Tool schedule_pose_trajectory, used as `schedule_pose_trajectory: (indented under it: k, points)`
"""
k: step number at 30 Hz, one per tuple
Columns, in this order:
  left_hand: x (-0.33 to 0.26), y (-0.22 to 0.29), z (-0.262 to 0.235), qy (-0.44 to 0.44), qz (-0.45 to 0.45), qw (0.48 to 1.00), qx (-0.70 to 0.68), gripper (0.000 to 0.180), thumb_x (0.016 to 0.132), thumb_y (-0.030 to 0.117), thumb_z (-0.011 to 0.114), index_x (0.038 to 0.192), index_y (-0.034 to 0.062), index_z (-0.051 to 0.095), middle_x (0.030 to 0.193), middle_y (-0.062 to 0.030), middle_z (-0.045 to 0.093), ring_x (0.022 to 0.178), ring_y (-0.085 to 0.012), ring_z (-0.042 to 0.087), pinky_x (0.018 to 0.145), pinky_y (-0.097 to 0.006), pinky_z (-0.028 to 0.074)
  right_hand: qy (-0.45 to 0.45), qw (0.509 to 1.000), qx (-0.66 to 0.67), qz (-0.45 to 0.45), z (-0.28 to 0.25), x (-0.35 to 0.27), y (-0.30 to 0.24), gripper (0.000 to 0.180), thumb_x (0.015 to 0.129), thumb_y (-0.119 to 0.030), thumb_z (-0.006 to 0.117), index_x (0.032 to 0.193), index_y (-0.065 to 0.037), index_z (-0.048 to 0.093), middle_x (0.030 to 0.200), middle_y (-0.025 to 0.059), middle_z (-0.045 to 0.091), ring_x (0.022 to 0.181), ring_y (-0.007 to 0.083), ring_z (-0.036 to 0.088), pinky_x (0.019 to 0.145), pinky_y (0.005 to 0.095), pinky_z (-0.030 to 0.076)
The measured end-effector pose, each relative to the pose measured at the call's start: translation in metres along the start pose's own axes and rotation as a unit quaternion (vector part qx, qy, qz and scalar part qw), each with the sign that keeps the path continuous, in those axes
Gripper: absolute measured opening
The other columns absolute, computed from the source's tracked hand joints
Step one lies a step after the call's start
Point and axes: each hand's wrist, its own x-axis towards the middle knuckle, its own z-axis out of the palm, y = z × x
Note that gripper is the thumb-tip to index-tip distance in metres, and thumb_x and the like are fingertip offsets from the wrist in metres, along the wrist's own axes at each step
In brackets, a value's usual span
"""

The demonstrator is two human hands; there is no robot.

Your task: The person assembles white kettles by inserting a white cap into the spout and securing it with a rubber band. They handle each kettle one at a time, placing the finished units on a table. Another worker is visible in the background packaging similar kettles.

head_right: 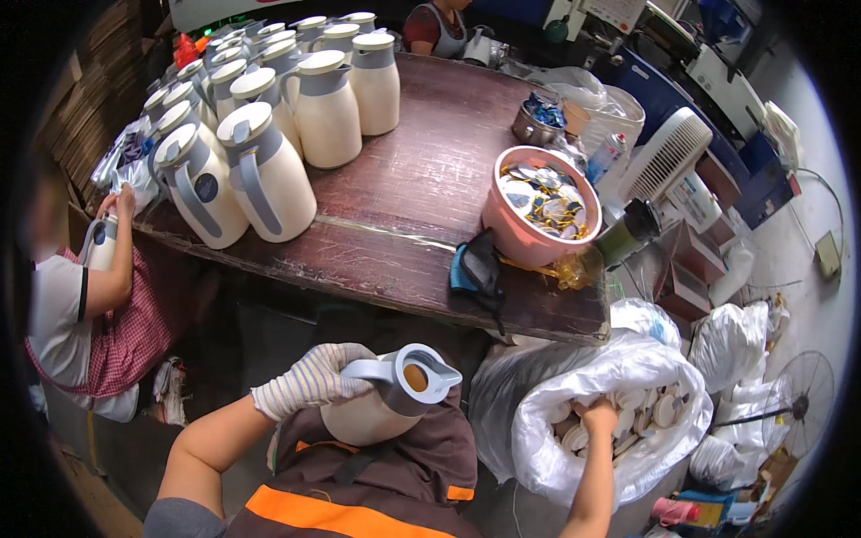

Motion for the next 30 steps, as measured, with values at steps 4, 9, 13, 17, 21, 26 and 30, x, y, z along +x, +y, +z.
schedule_pose_trajectory:
  k: [4,9,13,17,21,26,30]
  points:
    - [0.0,-0.013,-0.011,-0.013,-0.004,0.999,-0.031,0.038,0.078,0.011,0.073,0.113,0.0001,0.061,0.096,-0.0039,0.064,0.089,-0.0106,0.059,0.08,-0.026,0.049,0.026,0.923,0.38,0.054,-0.047,-0.051,0.021,0.069,0.072,-0.046,0.071,0.124,-0.005,0.051,0.101,0.0078,0.063,0.077,0.0166,0.057,0.07,0.0411,0.048]
    - [0.012,-0.013,-0.001,-0.019,0.037,0.993,0.112,0.041,0.08,0.022,0.07,0.115,0.0031,0.061,0.092,-0.0133,0.069,0.081,-0.0206,0.067,0.075,-0.032,0.052,-0.042,0.81,0.526,-0.255,-0.119,-0.156,-0.107,0.096,0.066,-0.033,0.076,0.146,-0.005,0.03,0.132,0.0111,0.044,0.117,0.0258,0.051,0.096,0.0366,0.043]
    - [0.006,0.006,0.01,-0.021,0.074,0.967,0.241,0.042,0.08,0.029,0.067,0.115,0.0057,0.062,0.086,-0.0166,0.069,0.081,-0.0295,0.068,0.075,-0.036,0.052,-0.012,0.795,0.297,-0.528,-0.15,-0.201,-0.236,0.082,0.063,-0.028,0.074,0.136,-0.005,0.043,0.134,0.0223,0.04,0.121,0.0374,0.048,0.101,0.0419,0.039]
    - [-0.01,0.006,0.012,0.002,0.074,0.963,0.257,0.04,0.082,0.03,0.066,0.114,0.0065,0.062,0.096,-0.0175,0.067,0.089,-0.0325,0.065,0.08,-0.037,0.051,-0.031,0.789,0.254,-0.559,-0.145,-0.217,-0.288,0.066,0.075,-0.034,0.071,0.13,-0.005,0.048,0.134,0.0238,0.044,0.122,0.042,0.046,0.103,0.045,0.038]
    - [-0.017,0.005,-0.001,0.005,0.061,0.969,0.24,0.043,0.081,0.03,0.068,0.116,0.0054,0.062,0.102,-0.0195,0.067,0.095,-0.0321,0.066,0.084,-0.035,0.05,0.07,0.779,0.254,-0.569,-0.132,-0.225,-0.302,0.061,0.078,-0.036,0.07,0.127,-0.006,0.051,0.129,0.021,0.048,0.116,0.039,0.051,0.097,0.0443,0.041]
    - [-0.015,0.004,-0.026,-0.023,0.058,0.965,0.254,0.044,0.074,0.022,0.073,0.113,0.0049,0.064,0.098,-0.0164,0.068,0.093,-0.0297,0.066,0.083,-0.035,0.051,0.096,0.7,0.263,-0.656,-0.131,-0.224,-0.315,0.057,0.071,-0.034,0.074,0.119,-0.008,0.059,0.12,0.0206,0.053,0.106,0.0384,0.055,0.088,0.0453,0.046]
    - [0.022,0.0,-0.045,0.027,0.169,0.925,0.339,0.038,0.071,0.017,0.076,0.106,0.0069,0.066,0.094,-0.0127,0.067,0.09,-0.0269,0.066,0.081,-0.033,0.052,0.079,0.549,0.229,-0.8,-0.148,-0.239,-0.324,0.049,0.07,-0.037,0.071,0.113,-0.014,0.064,0.115,0.0153,0.057,0.101,0.0337,0.058,0.085,0.042,0.048]
